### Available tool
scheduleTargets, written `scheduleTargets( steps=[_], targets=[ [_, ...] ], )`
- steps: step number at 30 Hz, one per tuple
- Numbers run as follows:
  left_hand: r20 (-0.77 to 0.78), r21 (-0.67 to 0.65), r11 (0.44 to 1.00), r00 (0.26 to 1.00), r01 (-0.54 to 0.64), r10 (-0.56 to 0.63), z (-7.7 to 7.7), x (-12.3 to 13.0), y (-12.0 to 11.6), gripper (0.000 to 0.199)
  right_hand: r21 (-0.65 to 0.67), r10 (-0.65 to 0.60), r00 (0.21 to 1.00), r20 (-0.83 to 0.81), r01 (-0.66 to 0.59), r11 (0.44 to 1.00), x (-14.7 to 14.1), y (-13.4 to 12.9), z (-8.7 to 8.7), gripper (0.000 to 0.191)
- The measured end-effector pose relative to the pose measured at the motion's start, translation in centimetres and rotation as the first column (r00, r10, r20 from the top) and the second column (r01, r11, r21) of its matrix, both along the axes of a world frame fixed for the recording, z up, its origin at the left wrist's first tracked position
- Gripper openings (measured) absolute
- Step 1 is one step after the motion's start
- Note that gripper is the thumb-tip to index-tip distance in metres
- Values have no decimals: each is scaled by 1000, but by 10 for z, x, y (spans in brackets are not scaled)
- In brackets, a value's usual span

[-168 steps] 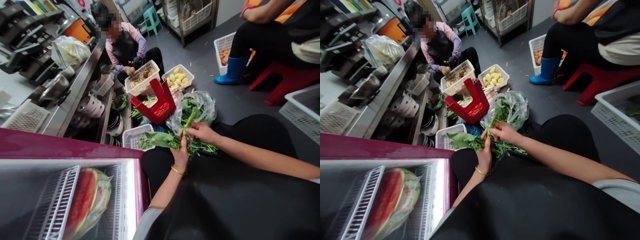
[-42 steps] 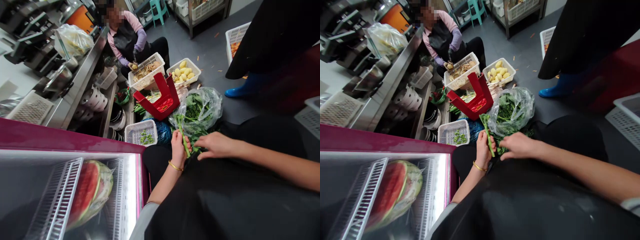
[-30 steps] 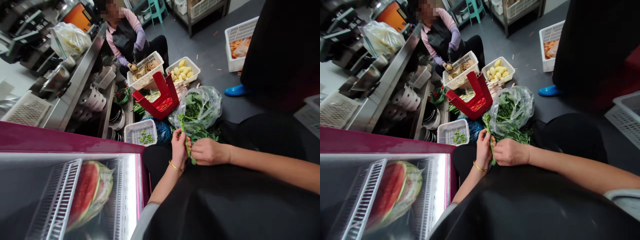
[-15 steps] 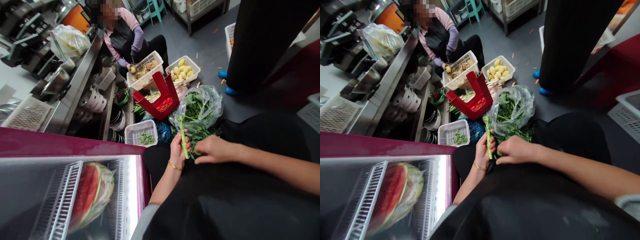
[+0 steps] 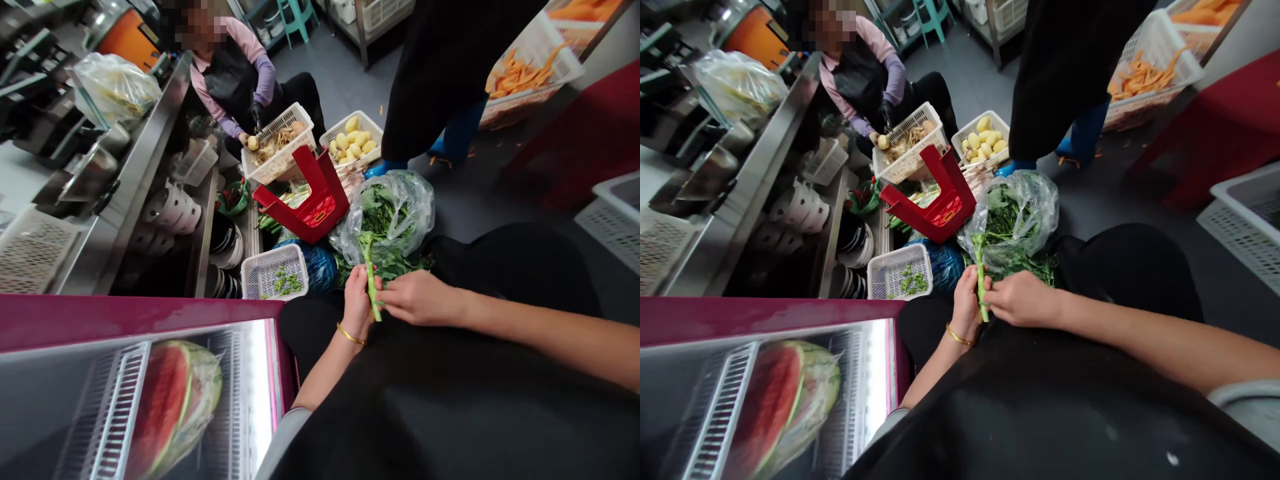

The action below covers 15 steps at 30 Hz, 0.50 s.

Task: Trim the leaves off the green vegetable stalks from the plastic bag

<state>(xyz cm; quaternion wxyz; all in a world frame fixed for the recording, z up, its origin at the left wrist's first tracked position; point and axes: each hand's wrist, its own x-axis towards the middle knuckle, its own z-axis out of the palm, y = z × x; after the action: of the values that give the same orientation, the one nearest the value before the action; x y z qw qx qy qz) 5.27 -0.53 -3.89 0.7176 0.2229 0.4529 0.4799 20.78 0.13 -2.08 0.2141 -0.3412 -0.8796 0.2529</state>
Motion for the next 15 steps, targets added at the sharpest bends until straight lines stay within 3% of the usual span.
scheduleTargets(
  steps=[2,4,6,7,9,11,12,14,15],
  targets=[
    [41,-10,994,994,105,-104,2,-1,0,28,-214,-82,996,38,88,973,11,16,-5,34],
    [90,-23,976,973,214,-212,5,-1,0,28,-436,-239,970,-47,196,879,17,39,-12,40],
    [135,-42,961,954,274,-266,6,0,1,27,-536,-385,907,-171,243,809,17,55,-16,43],
    [151,-55,959,951,279,-268,6,1,2,27,-515,-432,877,-212,276,812,15,57,-17,43],
    [139,-88,973,970,211,-198,3,2,6,26,-351,-428,867,-255,329,877,9,48,-16,42],
    [72,-105,992,995,75,-67,-2,3,10,25,-176,-305,919,-252,266,948,5,29,-14,39],
    [34,-103,995,999,16,-13,-5,4,11,24,-153,-241,944,-225,210,966,5,20,-14,37],
    [-20,-86,996,999,-26,25,-8,7,12,24,-269,-231,962,-145,186,945,7,12,-16,34],
    [-32,-81,997,999,6,-9,-9,10,12,25,-375,-276,955,-110,217,901,10,13,-17,35]
  ],
)
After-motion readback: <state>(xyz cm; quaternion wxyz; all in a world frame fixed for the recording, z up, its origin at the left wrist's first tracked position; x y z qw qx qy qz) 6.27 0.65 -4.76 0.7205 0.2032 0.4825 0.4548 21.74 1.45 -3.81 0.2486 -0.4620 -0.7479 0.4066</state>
